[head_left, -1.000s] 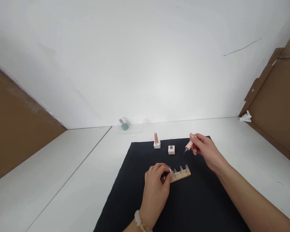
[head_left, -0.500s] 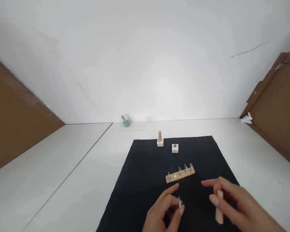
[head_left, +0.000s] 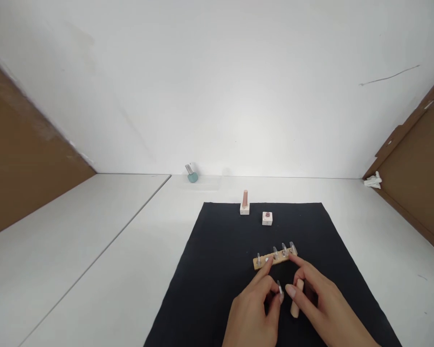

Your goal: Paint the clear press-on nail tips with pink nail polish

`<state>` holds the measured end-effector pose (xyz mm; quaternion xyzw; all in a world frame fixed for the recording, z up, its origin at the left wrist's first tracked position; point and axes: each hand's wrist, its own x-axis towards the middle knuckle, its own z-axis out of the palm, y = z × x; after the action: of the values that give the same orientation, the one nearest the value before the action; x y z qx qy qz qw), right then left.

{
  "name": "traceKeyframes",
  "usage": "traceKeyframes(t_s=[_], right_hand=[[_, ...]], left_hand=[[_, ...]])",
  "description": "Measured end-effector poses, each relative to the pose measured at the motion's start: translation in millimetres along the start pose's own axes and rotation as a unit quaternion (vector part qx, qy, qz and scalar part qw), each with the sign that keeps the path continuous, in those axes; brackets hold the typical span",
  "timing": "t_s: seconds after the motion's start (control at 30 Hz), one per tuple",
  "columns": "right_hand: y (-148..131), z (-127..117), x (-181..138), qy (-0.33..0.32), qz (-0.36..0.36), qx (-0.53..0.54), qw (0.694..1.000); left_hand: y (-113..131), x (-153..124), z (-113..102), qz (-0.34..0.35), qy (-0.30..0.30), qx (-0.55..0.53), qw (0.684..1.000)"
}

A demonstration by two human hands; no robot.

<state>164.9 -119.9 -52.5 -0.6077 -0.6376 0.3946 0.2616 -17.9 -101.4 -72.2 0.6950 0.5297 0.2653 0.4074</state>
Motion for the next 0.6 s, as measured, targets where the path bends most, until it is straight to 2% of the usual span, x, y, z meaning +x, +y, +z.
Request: traceKeyframes(t_s=[0.23,0.4,0.6], right_hand=[[1,5,6,-0.011,0.011,0.029,0.999],[-3,0,9,-0.023,0.028,0.056,0.998],[-8,-7,11,-0.037,0.065,0.059,0.995]], left_hand=[[-6,3,1,0.002,-0.01,-0.014,1.0],[-6,3,2,-0.01,0.011,-0.002,1.0],[-7,4,4,0.008,0.022,-0.016,1.0]])
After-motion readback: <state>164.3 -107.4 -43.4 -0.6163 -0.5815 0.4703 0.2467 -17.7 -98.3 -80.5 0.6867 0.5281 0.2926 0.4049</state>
